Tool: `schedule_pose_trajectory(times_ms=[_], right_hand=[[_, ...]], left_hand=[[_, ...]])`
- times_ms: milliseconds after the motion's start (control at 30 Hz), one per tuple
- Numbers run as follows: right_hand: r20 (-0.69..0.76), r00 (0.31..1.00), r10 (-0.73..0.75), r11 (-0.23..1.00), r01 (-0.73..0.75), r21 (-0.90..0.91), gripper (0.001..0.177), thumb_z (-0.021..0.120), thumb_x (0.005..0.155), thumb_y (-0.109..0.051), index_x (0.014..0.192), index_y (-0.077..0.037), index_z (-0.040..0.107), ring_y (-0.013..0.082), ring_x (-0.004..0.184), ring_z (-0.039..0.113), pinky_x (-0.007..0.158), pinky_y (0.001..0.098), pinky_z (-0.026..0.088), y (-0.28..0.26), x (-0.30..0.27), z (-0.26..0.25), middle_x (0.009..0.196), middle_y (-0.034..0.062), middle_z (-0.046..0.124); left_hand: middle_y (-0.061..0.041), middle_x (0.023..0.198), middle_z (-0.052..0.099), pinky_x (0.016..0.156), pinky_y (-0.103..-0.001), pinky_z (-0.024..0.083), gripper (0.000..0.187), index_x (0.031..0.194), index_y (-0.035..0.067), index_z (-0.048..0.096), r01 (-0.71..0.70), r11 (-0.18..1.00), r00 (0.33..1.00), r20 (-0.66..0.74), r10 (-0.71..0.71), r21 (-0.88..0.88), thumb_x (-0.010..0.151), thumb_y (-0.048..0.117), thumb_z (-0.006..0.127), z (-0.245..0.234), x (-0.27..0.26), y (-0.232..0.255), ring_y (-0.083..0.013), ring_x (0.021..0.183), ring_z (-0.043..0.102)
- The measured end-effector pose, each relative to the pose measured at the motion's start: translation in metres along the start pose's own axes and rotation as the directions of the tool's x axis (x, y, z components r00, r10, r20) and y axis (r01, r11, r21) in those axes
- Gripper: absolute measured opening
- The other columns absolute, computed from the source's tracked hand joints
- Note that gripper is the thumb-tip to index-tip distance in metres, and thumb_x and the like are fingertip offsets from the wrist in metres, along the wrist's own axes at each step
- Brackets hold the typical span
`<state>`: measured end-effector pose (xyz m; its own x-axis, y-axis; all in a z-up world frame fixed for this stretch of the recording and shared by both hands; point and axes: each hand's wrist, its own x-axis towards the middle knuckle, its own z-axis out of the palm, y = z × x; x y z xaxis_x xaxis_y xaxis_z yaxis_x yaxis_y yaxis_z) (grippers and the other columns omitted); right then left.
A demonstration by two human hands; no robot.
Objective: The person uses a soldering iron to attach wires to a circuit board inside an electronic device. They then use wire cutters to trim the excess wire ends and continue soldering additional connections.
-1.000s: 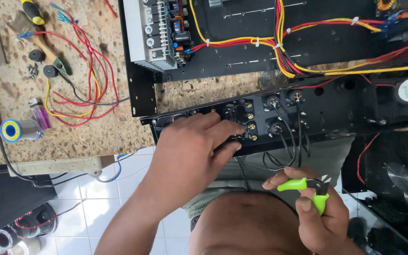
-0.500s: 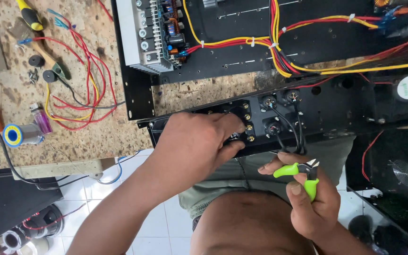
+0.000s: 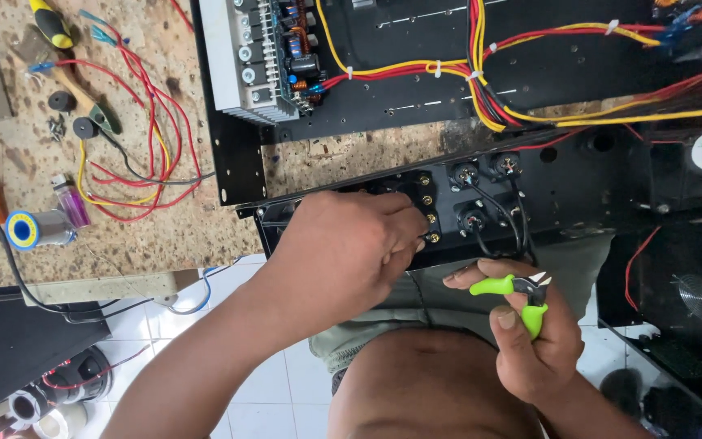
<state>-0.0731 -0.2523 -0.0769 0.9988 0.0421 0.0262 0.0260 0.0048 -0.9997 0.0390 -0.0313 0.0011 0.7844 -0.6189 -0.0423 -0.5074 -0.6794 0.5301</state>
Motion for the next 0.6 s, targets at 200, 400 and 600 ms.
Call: schedule_pose_trajectory(times_ms=[200,400,600], right_hand=[[0.021,1.0,0.007,1.0,-0.007,0.008,0.043,0.048,0.104,-0.029,0.129,0.005,0.051,0.0333,0.102,0.078,0.103,0.0438,0.06,-0.003,0.002,-0.001,0.108,0.0187,0.073],[0.038,0.999,0.014,0.999,-0.012,-0.047,0.044,0.046,0.104,-0.031,0.13,0.005,0.051,0.0294,0.103,0.077,0.102,0.0417,0.058,-0.005,0.001,-0.003,0.109,0.017,0.074],[-0.163,0.986,-0.029,0.982,0.058,0.178,0.037,0.053,0.104,-0.027,0.126,0.002,0.058,0.0331,0.078,0.078,0.081,0.043,0.068,-0.001,-0.02,-0.009,0.098,0.0189,0.07]], left_hand=[[0.0,0.083,0.068,0.044,-0.05,0.044,0.019,0.088,0.019,0.065,0.015,0.994,0.992,0.126,-0.029,0.107,0.1,0.021,0.05,-0.014,0.001,-0.003,-0.0328,0.069,0.067],[0.001,0.071,0.059,0.037,-0.045,0.042,0.018,0.09,0.019,0.063,-0.043,0.964,0.997,0.074,0.025,0.261,0.105,0.024,0.055,-0.016,0.008,-0.004,-0.0302,0.055,0.064],[0.003,0.077,0.06,0.037,-0.046,0.048,0.021,0.093,0.028,0.072,-0.314,0.821,0.935,0.307,0.179,0.476,0.077,0.015,0.073,-0.022,0.029,-0.011,-0.0299,0.049,0.068]])
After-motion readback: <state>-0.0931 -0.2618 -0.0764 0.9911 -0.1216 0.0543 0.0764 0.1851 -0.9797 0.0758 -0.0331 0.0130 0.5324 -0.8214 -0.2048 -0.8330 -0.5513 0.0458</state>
